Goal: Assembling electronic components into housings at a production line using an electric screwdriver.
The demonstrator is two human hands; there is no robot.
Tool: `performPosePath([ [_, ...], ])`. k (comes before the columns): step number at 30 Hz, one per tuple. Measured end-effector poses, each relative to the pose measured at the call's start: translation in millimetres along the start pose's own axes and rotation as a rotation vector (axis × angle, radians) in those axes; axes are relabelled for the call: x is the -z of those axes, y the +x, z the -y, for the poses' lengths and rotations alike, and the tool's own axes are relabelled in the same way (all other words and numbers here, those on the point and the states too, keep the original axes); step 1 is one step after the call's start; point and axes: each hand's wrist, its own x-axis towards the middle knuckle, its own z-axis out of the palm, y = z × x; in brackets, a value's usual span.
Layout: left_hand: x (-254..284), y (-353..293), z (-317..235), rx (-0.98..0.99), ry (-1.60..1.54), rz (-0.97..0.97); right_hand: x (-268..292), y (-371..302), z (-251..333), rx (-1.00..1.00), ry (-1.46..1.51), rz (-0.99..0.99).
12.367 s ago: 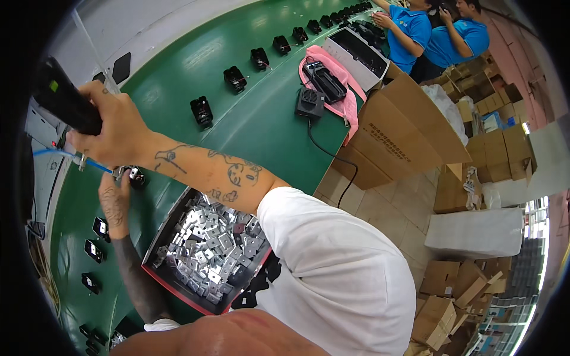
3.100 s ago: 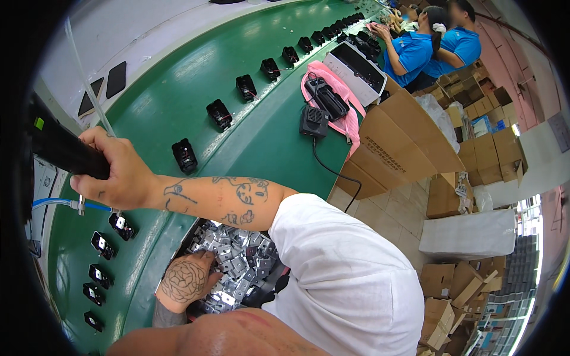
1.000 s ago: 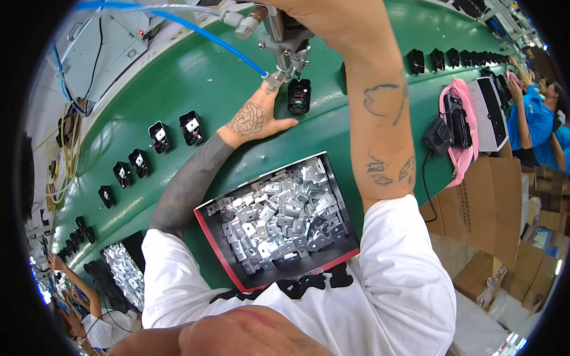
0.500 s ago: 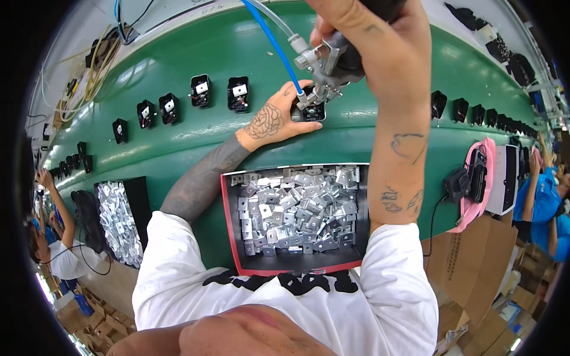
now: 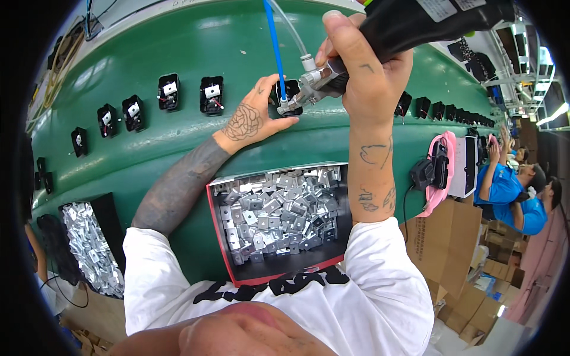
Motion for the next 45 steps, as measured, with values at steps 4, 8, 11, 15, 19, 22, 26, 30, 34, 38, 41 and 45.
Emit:
performPosePath([
  [4,2.1,2.6,-1.9,-0.010,-0.023,-0.009,-3.4,-0.3,-3.1,-0.008,0.041,0.031],
  [8,2.2,1.4,-1.0,-0.001,-0.011,-0.016,-8.7,-1.1,-2.8,-0.001,0.015,0.015],
  [11,2.2,2.7,-2.8,0.019,-0.013,-0.005,-7.7,-1.3,-2.5,0.008,0.004,0.001],
  [15,2.9,4.2,-6.3,0.077,-0.035,0.018,-5.3,0.1,-3.9,0.025,-0.005,-0.006],
  [19,3.3,3.5,-6.8,0.086,-0.023,0.002,-4.8,1.9,-9.7,-0.019,0.083,-0.063],
  [22,3.6,3.8,-7.4,0.083,-0.026,-0.003,-5.9,1.6,-9.4,-0.018,0.081,-0.068],
  [26,5.0,3.5,-8.0,0.081,-0.029,-0.011,-6.8,2.8,-8.2,-0.021,0.077,-0.070],
  [30,6.3,3.7,-9.3,0.080,-0.024,-0.021,-5.1,5.1,-7.1,-0.026,0.075,-0.063],
  [34,7.2,4.7,-9.7,0.072,-0.044,-0.009,-1.9,6.5,-8.3,-0.012,0.093,-0.016],
  [38,5.9,1.5,1.8,0.027,0.118,-0.041,-4.2,4.9,-2.0,0.038,0.017,-0.010],
  [41,4.0,1.3,6.1,0.021,0.199,-0.031,1.0,14.6,9.4,0.064,0.070,-0.011],
  [45,-1.1,6.2,4.5,0.018,0.246,0.050,7.4,24.2,27.2,0.105,0.264,-0.048],
])
